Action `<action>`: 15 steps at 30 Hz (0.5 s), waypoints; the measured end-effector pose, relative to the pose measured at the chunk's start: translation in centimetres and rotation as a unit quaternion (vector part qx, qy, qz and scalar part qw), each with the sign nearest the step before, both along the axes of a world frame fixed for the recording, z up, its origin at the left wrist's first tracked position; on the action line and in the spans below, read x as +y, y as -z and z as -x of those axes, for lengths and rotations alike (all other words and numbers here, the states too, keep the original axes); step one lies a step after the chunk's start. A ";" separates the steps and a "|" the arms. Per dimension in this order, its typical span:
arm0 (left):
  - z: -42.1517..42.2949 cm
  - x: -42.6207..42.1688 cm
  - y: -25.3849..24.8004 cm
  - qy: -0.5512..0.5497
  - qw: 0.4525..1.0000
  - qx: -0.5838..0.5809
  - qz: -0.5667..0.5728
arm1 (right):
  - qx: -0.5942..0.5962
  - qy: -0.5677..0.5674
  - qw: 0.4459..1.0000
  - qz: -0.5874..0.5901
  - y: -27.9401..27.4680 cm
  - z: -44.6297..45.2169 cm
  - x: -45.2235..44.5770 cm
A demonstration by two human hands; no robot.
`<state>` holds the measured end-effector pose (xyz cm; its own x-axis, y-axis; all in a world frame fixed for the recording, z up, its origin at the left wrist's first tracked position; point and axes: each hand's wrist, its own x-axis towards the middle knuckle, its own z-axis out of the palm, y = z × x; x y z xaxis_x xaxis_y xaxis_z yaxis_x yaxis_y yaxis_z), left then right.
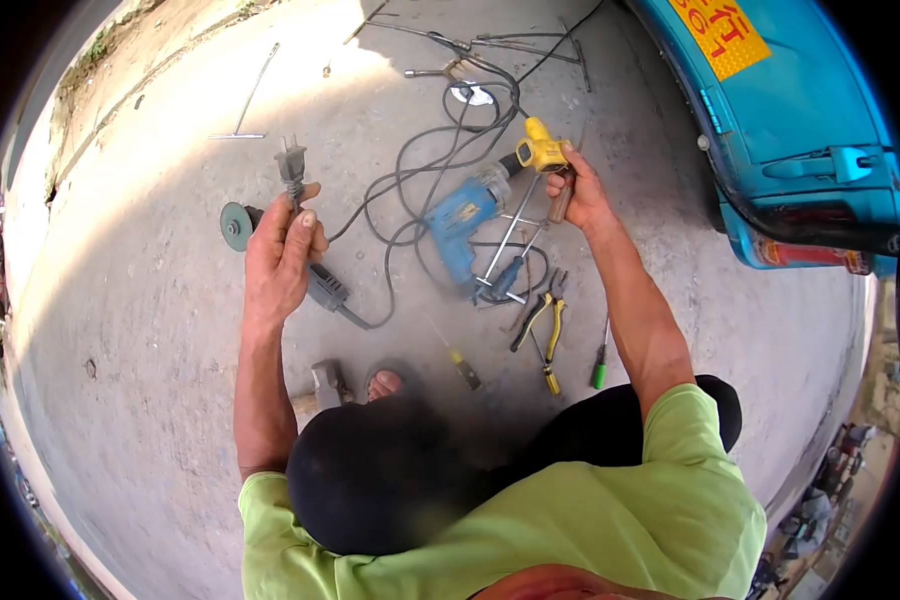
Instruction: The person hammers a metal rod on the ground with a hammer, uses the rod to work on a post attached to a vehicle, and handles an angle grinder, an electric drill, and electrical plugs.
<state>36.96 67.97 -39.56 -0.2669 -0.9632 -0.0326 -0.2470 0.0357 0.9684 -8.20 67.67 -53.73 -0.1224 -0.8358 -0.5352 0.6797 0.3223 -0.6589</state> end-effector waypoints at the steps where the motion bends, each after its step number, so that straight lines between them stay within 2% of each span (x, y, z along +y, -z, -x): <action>1: 1.1 -0.5 0.2 0.020 0.999 -0.033 -0.005 | -0.022 -0.018 1.000 0.007 0.2 0.1 0.0; 5: 6.2 -2.5 0.4 0.106 0.980 -0.162 -0.050 | -0.058 -0.031 0.998 0.011 0.9 0.1 0.0; 11: 12.6 -4.5 3.4 0.171 0.964 -0.195 0.055 | -0.057 -0.024 0.998 -0.004 0.5 -0.7 0.0; 15: 14.9 -5.7 5.3 0.220 0.934 -0.273 0.077 | -0.026 -0.048 0.998 -0.009 0.3 -0.7 -0.1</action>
